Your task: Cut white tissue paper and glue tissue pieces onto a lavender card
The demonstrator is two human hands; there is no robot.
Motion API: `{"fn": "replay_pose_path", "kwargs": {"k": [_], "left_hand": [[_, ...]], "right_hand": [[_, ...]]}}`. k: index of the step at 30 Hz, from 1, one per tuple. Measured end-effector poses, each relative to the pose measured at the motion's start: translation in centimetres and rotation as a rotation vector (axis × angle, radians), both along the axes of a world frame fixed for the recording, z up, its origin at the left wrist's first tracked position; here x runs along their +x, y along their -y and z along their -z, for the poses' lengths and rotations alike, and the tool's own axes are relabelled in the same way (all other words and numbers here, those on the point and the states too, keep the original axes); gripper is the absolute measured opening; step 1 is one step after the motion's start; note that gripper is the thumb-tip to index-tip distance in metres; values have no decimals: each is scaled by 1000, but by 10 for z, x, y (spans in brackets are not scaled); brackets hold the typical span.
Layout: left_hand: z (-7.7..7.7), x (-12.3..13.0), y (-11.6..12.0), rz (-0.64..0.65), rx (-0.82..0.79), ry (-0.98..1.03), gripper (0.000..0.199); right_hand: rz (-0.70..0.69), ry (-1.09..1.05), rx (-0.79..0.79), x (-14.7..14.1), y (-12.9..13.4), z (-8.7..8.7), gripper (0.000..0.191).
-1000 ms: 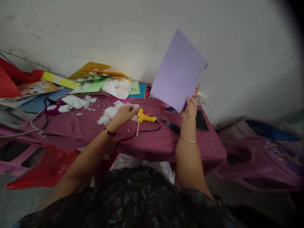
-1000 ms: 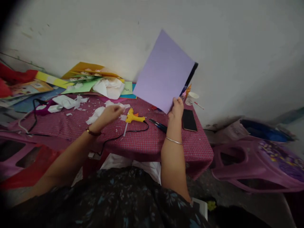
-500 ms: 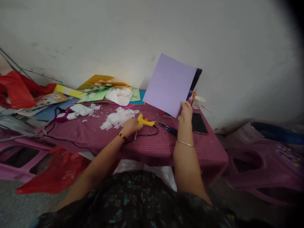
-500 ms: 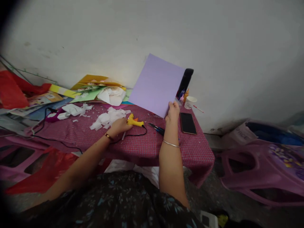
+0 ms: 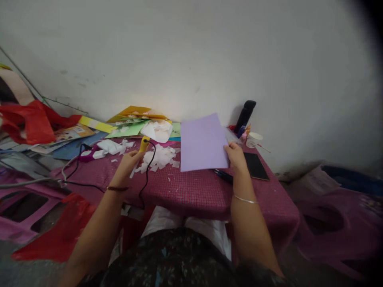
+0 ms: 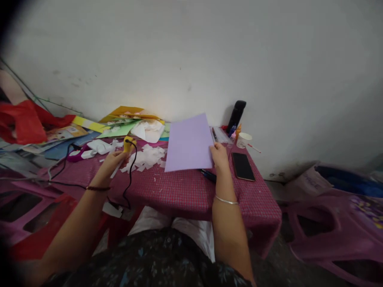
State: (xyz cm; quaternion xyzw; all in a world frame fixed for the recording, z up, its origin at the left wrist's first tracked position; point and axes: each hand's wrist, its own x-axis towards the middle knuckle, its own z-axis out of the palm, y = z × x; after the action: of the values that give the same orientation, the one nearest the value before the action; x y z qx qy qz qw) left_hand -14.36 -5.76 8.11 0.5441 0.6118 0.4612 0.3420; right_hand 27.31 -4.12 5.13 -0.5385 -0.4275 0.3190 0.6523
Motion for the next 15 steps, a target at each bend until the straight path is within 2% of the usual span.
{"fn": "replay_pose_path", "kwargs": {"k": [3, 7, 11, 15], "left_hand": [[5, -2, 0, 10, 16, 126, 35], [3, 7, 0, 65, 64, 187, 30], [1, 18, 1, 130, 71, 193, 28], [6, 17, 2, 137, 56, 218, 27]], "right_hand": [[-6, 79, -68, 1, 27, 8, 15], [25, 160, -134, 7, 54, 18, 15], [24, 214, -176, -4, 54, 25, 14], [-28, 234, -190, -32, 45, 34, 16]]}}
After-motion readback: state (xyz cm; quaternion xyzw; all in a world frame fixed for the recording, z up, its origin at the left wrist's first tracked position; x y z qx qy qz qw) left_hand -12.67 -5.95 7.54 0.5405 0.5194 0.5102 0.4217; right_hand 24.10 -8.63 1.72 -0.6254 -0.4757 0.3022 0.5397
